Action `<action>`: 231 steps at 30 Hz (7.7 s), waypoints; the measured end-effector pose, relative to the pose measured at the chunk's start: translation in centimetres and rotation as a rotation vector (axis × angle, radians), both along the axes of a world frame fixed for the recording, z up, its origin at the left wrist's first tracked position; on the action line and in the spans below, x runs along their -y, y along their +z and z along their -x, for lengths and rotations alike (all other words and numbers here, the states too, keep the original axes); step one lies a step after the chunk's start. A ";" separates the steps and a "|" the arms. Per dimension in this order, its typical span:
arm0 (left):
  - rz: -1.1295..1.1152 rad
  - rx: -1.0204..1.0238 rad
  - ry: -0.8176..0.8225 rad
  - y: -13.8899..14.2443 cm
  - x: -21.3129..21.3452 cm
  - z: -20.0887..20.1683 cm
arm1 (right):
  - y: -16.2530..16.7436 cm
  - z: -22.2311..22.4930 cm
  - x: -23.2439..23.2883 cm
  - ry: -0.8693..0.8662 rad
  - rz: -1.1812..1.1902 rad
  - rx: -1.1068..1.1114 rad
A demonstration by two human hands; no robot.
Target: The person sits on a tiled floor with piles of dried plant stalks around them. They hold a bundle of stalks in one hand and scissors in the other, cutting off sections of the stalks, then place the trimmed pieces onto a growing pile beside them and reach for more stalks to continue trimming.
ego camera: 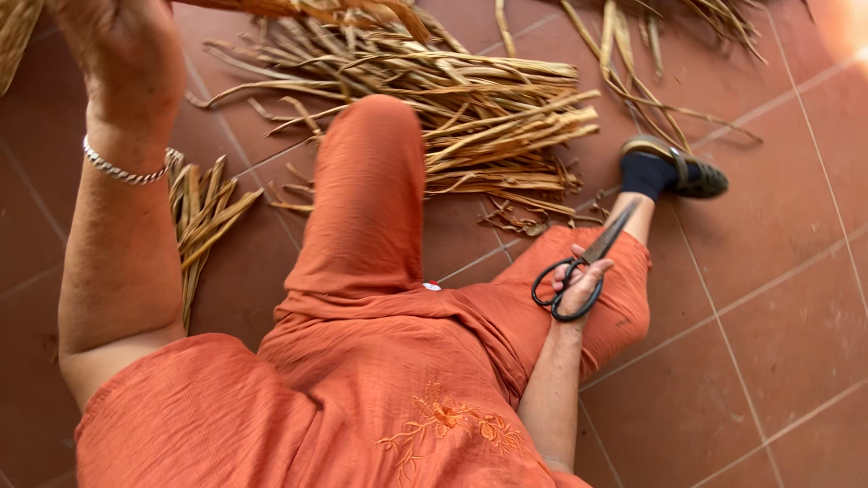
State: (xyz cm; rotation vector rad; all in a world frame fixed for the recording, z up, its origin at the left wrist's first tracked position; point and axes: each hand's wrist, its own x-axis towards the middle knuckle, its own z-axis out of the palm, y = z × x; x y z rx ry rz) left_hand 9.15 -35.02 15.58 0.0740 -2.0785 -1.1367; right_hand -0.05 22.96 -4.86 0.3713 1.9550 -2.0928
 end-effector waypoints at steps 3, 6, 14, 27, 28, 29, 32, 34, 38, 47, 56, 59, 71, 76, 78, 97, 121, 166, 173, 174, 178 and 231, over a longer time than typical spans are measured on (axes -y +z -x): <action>-0.139 -0.031 0.187 -2.6 2.5 -7.3 | -0.5 1.2 0.4 0.007 -0.002 0.039; -0.432 -0.207 0.396 -6.8 3.7 -16.1 | -1.3 2.3 0.7 0.075 -0.033 0.027; -1.323 -0.413 1.040 -16.7 1.5 -33.2 | -2.3 3.5 2.8 0.160 -0.207 0.014; -1.567 -0.698 1.546 -16.6 1.2 -42.0 | -1.4 1.1 6.5 0.194 -0.455 0.031; -1.559 -0.729 1.560 -16.7 1.1 -42.0 | -1.4 1.1 6.5 0.195 -0.471 0.036; -1.577 -0.691 1.568 -16.8 1.0 -42.0 | -1.4 1.1 6.7 0.197 -0.485 0.041; -1.649 -0.513 1.617 -16.8 1.0 -41.8 | -1.3 1.1 7.3 0.191 -0.437 0.029; -1.721 -0.288 1.681 -16.9 0.9 -41.0 | -1.1 1.1 7.3 0.178 -0.347 0.039; -1.541 0.109 1.565 -17.0 2.9 -37.4 | -0.7 0.9 6.9 0.160 -0.241 0.050; -0.945 0.181 0.513 -13.5 6.9 -11.7 | -0.2 0.2 4.6 0.060 -0.246 0.075; 0.083 0.556 -0.366 -14.0 -11.2 16.6 | 0.4 -0.2 3.3 0.046 -0.215 0.075; 0.417 1.089 -0.483 -17.3 -18.7 21.8 | 0.3 -0.2 2.7 0.067 -0.198 0.091; 0.568 1.157 -0.162 -21.8 -28.6 24.0 | -1.2 -0.5 1.2 0.071 -0.153 0.110; 0.635 1.166 -0.112 -22.3 -28.8 23.1 | -0.8 -0.5 1.4 0.075 -0.134 0.143; 0.576 1.108 -0.124 -22.7 -28.4 23.3 | -0.6 -0.5 1.4 0.075 -0.140 0.135; -0.417 1.012 -0.269 -17.5 -25.5 18.2 | 2.4 -0.2 2.7 -0.022 -0.016 0.053; -0.518 1.166 -0.966 -18.4 -31.3 5.5 | 4.6 0.6 3.8 -0.232 0.329 -0.232; -1.123 0.751 -0.793 -14.1 -34.2 6.9 | 6.4 -4.2 7.3 0.023 0.098 -0.188; -1.202 0.804 -0.831 -13.8 -33.3 7.0 | 5.9 -4.5 7.3 -0.012 0.094 -0.268; -1.191 0.809 -0.834 -13.8 -33.1 6.9 | 5.7 -4.4 7.1 -0.033 0.115 -0.248; -1.141 0.821 -0.914 -14.0 -33.5 6.4 | 4.9 -4.3 6.5 -0.092 0.154 -0.243; -1.085 0.863 -0.700 -13.7 -31.0 6.9 | 5.6 -7.2 4.8 0.156 -0.400 -0.306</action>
